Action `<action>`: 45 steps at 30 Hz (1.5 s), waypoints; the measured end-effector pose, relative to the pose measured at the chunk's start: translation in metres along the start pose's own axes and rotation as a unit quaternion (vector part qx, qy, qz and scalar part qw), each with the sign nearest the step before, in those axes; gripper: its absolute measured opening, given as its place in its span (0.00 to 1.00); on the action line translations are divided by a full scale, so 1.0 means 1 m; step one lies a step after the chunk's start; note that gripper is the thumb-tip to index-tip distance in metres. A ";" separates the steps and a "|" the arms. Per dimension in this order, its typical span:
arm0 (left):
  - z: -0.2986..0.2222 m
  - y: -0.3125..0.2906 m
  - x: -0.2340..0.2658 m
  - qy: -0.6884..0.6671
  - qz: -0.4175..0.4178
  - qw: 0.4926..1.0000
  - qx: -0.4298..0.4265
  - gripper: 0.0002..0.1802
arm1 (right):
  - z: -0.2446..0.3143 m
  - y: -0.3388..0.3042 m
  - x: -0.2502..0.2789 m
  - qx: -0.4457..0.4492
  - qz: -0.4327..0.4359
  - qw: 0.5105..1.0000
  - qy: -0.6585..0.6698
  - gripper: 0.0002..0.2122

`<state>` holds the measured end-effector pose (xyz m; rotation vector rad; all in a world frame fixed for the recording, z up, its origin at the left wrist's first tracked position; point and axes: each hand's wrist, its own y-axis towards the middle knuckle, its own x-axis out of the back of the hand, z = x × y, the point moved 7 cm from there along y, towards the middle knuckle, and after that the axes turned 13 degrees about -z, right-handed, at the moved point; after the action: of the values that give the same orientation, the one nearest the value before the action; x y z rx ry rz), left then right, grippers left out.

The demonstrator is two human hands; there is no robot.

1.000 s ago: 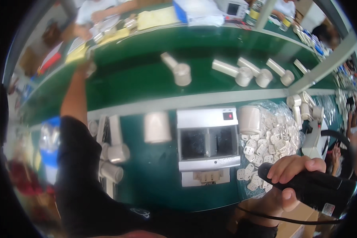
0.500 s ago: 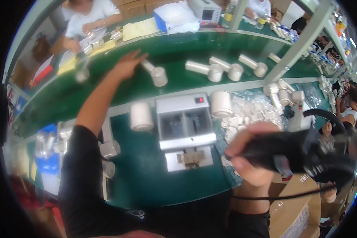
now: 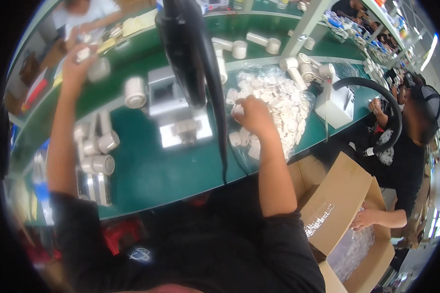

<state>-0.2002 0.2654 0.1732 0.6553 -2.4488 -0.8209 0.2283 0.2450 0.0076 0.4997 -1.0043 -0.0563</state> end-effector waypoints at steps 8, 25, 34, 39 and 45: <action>-0.096 -0.213 0.004 -0.144 -0.075 0.987 -0.008 0.26 | 0.002 -0.015 0.016 -0.004 -0.151 0.984 0.098 0.05; -0.090 -0.273 -0.046 -0.127 0.037 0.991 0.023 0.38 | 0.245 -0.082 0.035 0.298 0.046 0.943 0.140 0.22; -0.089 -0.284 -0.060 -0.267 0.134 0.954 0.001 0.29 | 0.188 0.008 0.082 0.112 -0.235 0.808 0.529 0.41; -0.077 -0.294 -0.066 -0.395 0.078 0.914 0.042 0.29 | 0.182 0.037 0.054 -0.044 -0.143 0.765 0.626 0.21; -0.074 -0.285 -0.062 -0.312 0.027 0.948 0.050 0.27 | 0.168 0.024 0.048 0.003 -0.144 0.773 0.618 0.18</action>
<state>-0.0294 0.0685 0.0239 0.3940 -3.0740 -1.0044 0.1125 0.1903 0.1285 0.5518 0.3854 0.0102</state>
